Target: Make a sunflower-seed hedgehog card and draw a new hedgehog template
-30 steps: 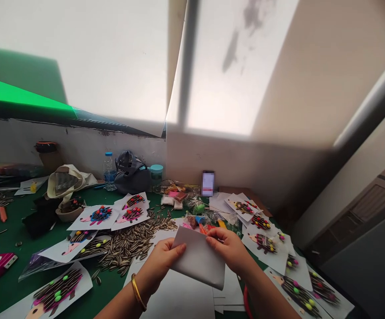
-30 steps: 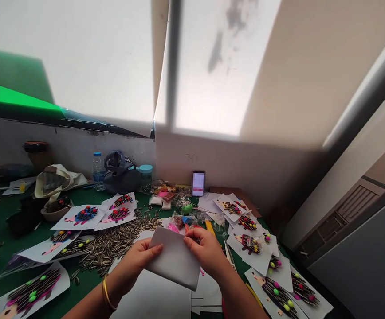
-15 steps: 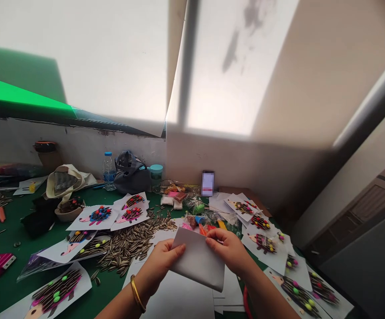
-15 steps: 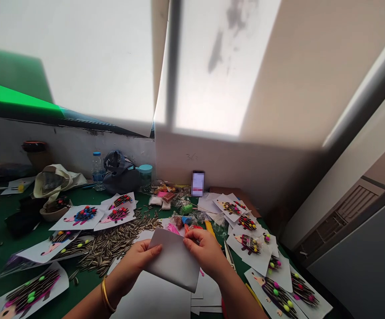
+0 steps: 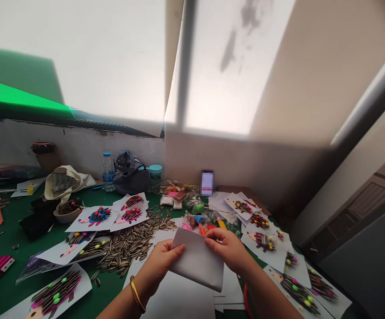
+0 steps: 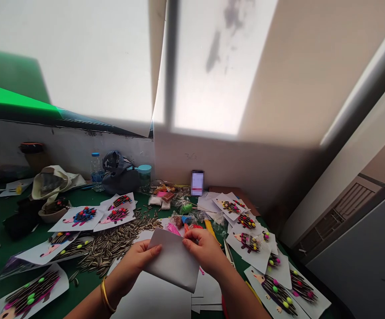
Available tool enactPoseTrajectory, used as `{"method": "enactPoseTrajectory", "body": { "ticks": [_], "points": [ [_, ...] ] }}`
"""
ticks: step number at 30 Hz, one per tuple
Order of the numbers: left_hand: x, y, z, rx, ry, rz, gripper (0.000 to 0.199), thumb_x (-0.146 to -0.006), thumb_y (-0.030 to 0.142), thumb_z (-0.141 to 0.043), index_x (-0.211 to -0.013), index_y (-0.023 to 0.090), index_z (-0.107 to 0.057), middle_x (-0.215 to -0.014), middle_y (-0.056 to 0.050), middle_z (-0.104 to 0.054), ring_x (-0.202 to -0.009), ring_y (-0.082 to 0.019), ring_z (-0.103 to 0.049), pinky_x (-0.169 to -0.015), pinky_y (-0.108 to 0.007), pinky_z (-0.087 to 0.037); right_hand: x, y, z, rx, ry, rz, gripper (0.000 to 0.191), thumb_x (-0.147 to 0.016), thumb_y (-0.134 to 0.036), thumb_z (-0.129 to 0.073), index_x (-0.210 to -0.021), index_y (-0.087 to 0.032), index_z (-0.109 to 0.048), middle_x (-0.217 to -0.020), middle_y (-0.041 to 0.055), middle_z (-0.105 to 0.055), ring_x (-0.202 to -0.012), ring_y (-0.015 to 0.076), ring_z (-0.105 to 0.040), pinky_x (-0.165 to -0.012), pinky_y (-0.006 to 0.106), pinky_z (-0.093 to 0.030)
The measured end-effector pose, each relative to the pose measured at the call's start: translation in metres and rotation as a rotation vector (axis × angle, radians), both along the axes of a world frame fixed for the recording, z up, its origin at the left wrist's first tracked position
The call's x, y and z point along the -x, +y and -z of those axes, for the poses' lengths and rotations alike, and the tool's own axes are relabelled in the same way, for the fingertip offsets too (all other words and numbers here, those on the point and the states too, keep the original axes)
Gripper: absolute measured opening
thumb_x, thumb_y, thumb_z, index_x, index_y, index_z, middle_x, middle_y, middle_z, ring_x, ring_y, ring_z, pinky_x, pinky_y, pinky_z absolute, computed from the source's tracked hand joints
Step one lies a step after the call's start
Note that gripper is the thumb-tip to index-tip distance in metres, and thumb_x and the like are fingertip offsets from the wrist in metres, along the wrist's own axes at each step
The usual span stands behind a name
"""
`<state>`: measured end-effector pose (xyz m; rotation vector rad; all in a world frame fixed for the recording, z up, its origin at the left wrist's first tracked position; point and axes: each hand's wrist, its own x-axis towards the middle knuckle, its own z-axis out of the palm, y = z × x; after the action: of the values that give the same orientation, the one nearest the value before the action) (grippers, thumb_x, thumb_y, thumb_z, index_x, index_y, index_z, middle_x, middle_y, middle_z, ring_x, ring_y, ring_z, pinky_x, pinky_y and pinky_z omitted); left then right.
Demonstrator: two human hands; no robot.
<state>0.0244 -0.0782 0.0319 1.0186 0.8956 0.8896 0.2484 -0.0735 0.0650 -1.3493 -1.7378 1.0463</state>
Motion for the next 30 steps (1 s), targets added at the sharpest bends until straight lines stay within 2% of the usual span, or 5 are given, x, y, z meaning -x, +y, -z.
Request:
{"method": "enactPoseTrajectory", "body": {
  "ticks": [11, 14, 20, 26, 30],
  "points": [
    [0.007, 0.006, -0.003, -0.027, 0.146, 0.133, 0.045, -0.066, 0.054, -0.077, -0.078, 0.011, -0.075, -0.07, -0.007, -0.07, -0.061, -0.017, -0.056, -0.057, -0.024, -0.036, -0.002, 0.0, -0.002, -0.027, -0.236, -0.198, 0.013, -0.078, -0.027, -0.059, -0.074, -0.021, -0.069, -0.075, 0.0011, -0.066, -0.073, 0.0178, -0.057, -0.064, 0.026, -0.04],
    [0.012, 0.008, -0.009, -0.087, 0.084, 0.087, 0.042, -0.066, 0.047, -0.08, -0.091, 0.013, -0.074, -0.083, -0.008, -0.072, -0.074, -0.02, -0.061, -0.065, -0.026, -0.043, 0.0, 0.0, -0.001, -0.039, -0.165, -0.134, 0.015, -0.079, -0.029, -0.058, -0.072, -0.02, -0.069, -0.075, 0.0014, -0.066, -0.074, 0.0184, -0.057, -0.064, 0.026, -0.04],
    [0.0, -0.001, -0.012, -0.078, -0.346, 0.014, 0.057, -0.069, 0.04, -0.08, -0.12, 0.023, -0.062, -0.116, -0.011, -0.067, -0.105, -0.027, -0.061, -0.089, -0.036, -0.047, 0.006, 0.001, 0.007, -0.04, 0.187, 0.039, 0.026, -0.082, -0.043, -0.061, -0.08, -0.018, -0.069, -0.079, 0.0027, -0.064, -0.074, 0.0182, -0.056, -0.065, 0.027, -0.042],
    [-0.016, -0.005, 0.004, 0.027, -0.26, -0.089, 0.045, -0.065, 0.037, -0.083, -0.103, 0.015, -0.072, -0.098, -0.013, -0.073, -0.09, -0.025, -0.064, -0.08, -0.032, -0.048, 0.017, -0.003, 0.015, -0.069, 0.262, 0.05, 0.031, -0.082, -0.047, -0.062, -0.08, -0.017, -0.069, -0.081, 0.0044, -0.065, -0.077, 0.0196, -0.057, -0.067, 0.027, -0.044],
    [-0.01, 0.005, 0.007, -0.044, -0.175, -0.122, 0.042, -0.064, 0.039, -0.084, -0.095, 0.012, -0.075, -0.088, -0.011, -0.074, -0.082, -0.023, -0.063, -0.075, -0.03, -0.047, 0.017, -0.006, 0.02, -0.105, 0.249, 0.09, 0.031, -0.083, -0.048, -0.061, -0.08, -0.018, -0.069, -0.084, 0.005, -0.066, -0.08, 0.0209, -0.058, -0.07, 0.028, -0.044]
  ]
}}
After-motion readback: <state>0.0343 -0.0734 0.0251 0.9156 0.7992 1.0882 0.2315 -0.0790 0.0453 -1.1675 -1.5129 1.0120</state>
